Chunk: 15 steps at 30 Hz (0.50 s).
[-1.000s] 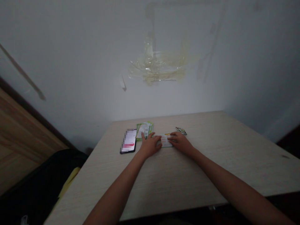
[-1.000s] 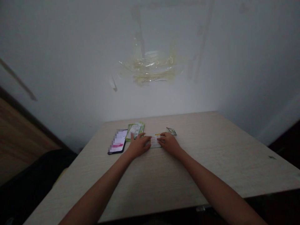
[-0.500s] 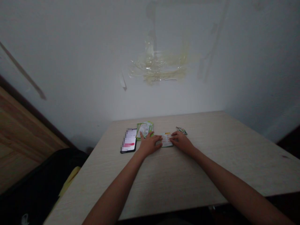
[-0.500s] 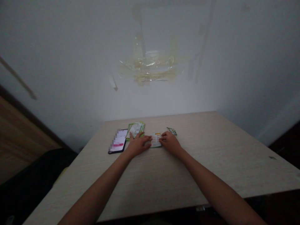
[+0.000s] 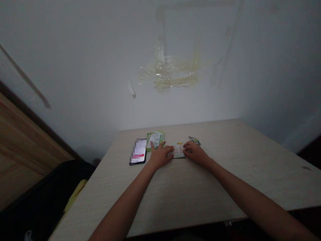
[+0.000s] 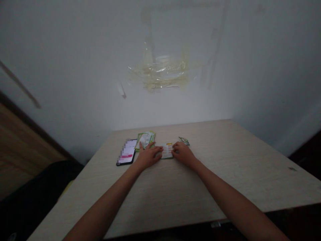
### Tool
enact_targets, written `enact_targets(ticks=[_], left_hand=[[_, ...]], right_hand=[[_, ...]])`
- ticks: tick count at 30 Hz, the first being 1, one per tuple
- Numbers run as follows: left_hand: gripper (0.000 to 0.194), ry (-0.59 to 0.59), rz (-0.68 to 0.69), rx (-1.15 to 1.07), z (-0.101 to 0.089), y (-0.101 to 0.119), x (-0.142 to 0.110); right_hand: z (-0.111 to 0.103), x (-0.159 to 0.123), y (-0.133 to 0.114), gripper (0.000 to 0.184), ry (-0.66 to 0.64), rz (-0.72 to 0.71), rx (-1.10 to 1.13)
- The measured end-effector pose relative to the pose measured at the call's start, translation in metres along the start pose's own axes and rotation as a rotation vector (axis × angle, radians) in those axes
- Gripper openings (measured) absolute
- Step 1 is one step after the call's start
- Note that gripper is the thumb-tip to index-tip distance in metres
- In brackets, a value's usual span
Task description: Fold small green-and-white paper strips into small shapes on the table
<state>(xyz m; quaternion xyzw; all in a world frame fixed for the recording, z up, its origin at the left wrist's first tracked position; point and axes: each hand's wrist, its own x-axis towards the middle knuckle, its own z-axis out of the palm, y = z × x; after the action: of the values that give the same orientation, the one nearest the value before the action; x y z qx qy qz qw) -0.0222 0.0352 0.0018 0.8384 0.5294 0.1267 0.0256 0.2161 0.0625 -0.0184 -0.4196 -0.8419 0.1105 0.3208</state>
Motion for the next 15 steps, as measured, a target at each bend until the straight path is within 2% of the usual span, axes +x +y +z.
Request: enact_targets(ticks=[8,15], left_hand=[[0.035,0.019,0.013,0.026,0.001,0.001,0.001],[0.029,0.107,-0.001,0.043,0.002,0.013,0.006]], right_hand=[[-0.002,-0.001,0.001,0.015,0.012,-0.073,0.045],[-0.003,0.000,0.007,0.015,-0.008,-0.043,-0.004]])
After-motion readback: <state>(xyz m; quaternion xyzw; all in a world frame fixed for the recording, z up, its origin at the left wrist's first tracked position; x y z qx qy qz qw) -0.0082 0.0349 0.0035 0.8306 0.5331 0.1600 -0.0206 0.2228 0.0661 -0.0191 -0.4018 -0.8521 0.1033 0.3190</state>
